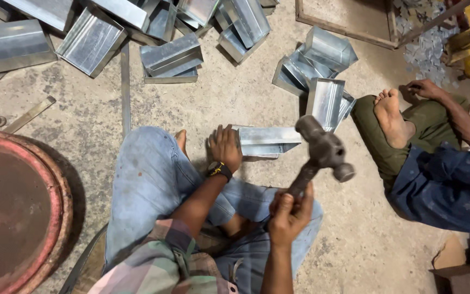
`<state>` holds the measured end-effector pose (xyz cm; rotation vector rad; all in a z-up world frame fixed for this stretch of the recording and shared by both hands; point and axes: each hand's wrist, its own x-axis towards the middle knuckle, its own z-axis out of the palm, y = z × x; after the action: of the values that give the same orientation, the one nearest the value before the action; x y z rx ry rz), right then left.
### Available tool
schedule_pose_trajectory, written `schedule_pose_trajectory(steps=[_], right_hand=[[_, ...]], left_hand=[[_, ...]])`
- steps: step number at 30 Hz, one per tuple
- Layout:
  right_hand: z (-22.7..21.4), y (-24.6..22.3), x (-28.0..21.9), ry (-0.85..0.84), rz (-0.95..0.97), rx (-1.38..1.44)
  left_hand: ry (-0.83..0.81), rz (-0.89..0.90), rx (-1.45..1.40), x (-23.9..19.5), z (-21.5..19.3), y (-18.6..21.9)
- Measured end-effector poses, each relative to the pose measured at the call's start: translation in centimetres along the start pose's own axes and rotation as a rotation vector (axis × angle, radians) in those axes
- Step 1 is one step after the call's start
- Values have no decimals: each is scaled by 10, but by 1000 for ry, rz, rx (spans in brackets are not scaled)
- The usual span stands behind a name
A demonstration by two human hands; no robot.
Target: The person uses a hammer to fold and secure the seams of small rectangular metal boxes, handling them one at a time and placing the finished pieces in a pile on the floor.
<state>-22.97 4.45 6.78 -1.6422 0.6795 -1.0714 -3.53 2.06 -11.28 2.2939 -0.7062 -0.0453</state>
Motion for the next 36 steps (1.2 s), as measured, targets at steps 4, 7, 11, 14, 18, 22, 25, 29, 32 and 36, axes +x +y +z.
schedule_pose_trajectory(steps=[4,7,11,14,18,22,25,29,32,36], right_hand=[[22,33,1,-155,93,-365],[23,47,-1,-169,60,-455],[8,56,-20,-67,132,-244],[17,67,-8,-158,52,-506],[4,51,-3,-40,170,-200],[-31,-9,11,16,130,-43],[-47,-50,20,85,52,20],[-42,-62,19,64,-18,50],[-27,-44,24,-13,48,-233],[-38,-34,23,-104,231,-587]], left_hand=[[25,36,-3,-5,3,4],[42,21,-11,5,5,-1],[113,51,-10,-17,23,-2],[125,66,-104,-1,18,-2],[144,78,-169,11,-18,14],[60,247,-13,35,-75,55],[119,410,252,40,-105,88],[55,413,424,37,-123,103],[37,419,407,41,-127,102],[108,450,445,40,-125,95]])
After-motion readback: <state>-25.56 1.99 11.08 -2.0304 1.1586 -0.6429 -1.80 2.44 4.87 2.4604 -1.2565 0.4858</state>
